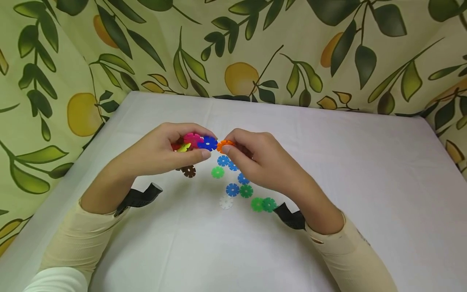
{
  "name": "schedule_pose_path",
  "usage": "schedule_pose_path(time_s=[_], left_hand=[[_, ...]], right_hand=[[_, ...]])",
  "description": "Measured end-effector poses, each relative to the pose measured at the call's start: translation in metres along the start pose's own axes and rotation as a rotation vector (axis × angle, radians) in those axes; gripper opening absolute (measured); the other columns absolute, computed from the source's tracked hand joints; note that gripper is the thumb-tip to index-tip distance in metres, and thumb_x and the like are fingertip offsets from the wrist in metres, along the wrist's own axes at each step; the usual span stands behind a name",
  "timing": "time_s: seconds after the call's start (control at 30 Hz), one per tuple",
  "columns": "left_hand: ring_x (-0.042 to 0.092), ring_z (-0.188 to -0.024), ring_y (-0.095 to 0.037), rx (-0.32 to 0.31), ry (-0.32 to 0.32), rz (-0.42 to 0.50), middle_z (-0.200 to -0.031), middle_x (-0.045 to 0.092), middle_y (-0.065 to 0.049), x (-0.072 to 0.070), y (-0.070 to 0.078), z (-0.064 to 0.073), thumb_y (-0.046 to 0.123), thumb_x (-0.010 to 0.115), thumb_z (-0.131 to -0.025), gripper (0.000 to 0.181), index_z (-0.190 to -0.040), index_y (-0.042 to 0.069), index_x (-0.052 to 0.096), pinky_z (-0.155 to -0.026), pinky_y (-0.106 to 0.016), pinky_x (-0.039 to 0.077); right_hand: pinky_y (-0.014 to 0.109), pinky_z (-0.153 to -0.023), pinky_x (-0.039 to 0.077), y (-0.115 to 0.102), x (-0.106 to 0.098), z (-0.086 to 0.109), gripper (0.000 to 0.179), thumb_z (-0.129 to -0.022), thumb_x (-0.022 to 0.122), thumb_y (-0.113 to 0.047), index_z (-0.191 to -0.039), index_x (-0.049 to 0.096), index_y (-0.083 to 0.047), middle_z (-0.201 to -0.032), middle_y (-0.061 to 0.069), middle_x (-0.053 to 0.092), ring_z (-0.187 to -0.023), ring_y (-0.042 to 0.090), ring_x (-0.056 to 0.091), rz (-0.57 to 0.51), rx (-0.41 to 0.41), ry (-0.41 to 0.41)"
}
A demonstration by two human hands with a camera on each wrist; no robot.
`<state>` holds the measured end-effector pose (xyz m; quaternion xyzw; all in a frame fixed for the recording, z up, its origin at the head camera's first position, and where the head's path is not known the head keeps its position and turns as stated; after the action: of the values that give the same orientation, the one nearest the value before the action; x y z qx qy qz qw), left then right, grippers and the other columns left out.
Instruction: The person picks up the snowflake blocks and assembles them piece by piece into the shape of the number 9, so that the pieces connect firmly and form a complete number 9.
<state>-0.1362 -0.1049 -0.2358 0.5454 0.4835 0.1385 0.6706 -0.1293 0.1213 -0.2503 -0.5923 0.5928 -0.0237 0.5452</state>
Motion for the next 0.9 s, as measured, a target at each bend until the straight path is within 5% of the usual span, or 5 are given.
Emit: schedule_pose_path(time_s=[0.3, 0.63, 0.9], left_hand=[[0.065, -0.076, -0.026, 0.0, -0.019, 0.014, -0.096, 0.064, -0.007, 0.002, 0.001, -0.001, 0.019, 0.073, -0.094, 0.034, -0.126, 0.011, 0.065, -0.058, -0.04, 0.059], [0.064, -0.08, -0.027, -0.017, -0.044, 0.058, -0.098, 0.064, -0.01, 0.007, -0.001, -0.002, 0.016, 0.071, -0.095, 0.033, -0.126, 0.008, 0.065, -0.056, -0.042, 0.059], [0.064, -0.058, -0.029, -0.057, -0.055, 0.08, -0.087, 0.061, -0.011, 0.011, -0.003, -0.006, 0.019, 0.069, -0.097, 0.029, -0.125, 0.01, 0.066, -0.049, -0.045, 0.055]], right_hand=[[0.028, -0.056, 0.05, -0.001, 0.001, 0.002, 0.01, -0.099, 0.058, 0.002, -0.098, 0.059, -0.008, -0.078, -0.007, 0.064, -0.071, 0.006, 0.061, 0.05, -0.028, 0.006], [0.029, -0.054, 0.051, -0.002, 0.007, 0.004, 0.01, -0.1, 0.059, -0.002, -0.093, 0.056, -0.009, -0.074, -0.01, 0.063, -0.063, 0.011, 0.061, -0.015, 0.024, 0.006], [0.029, -0.051, 0.05, 0.0, 0.012, 0.005, 0.016, -0.101, 0.058, -0.004, -0.087, 0.053, -0.008, -0.069, -0.008, 0.061, -0.057, 0.014, 0.058, -0.089, 0.074, 0.014]])
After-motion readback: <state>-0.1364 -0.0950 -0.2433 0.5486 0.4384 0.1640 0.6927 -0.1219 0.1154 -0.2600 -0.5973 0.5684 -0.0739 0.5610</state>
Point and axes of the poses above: each hand's wrist, its own z-axis away from the middle knuckle, its own x-axis out of the palm, y = z × x, the point moved 2 cm from there along -z, towards the middle knuckle
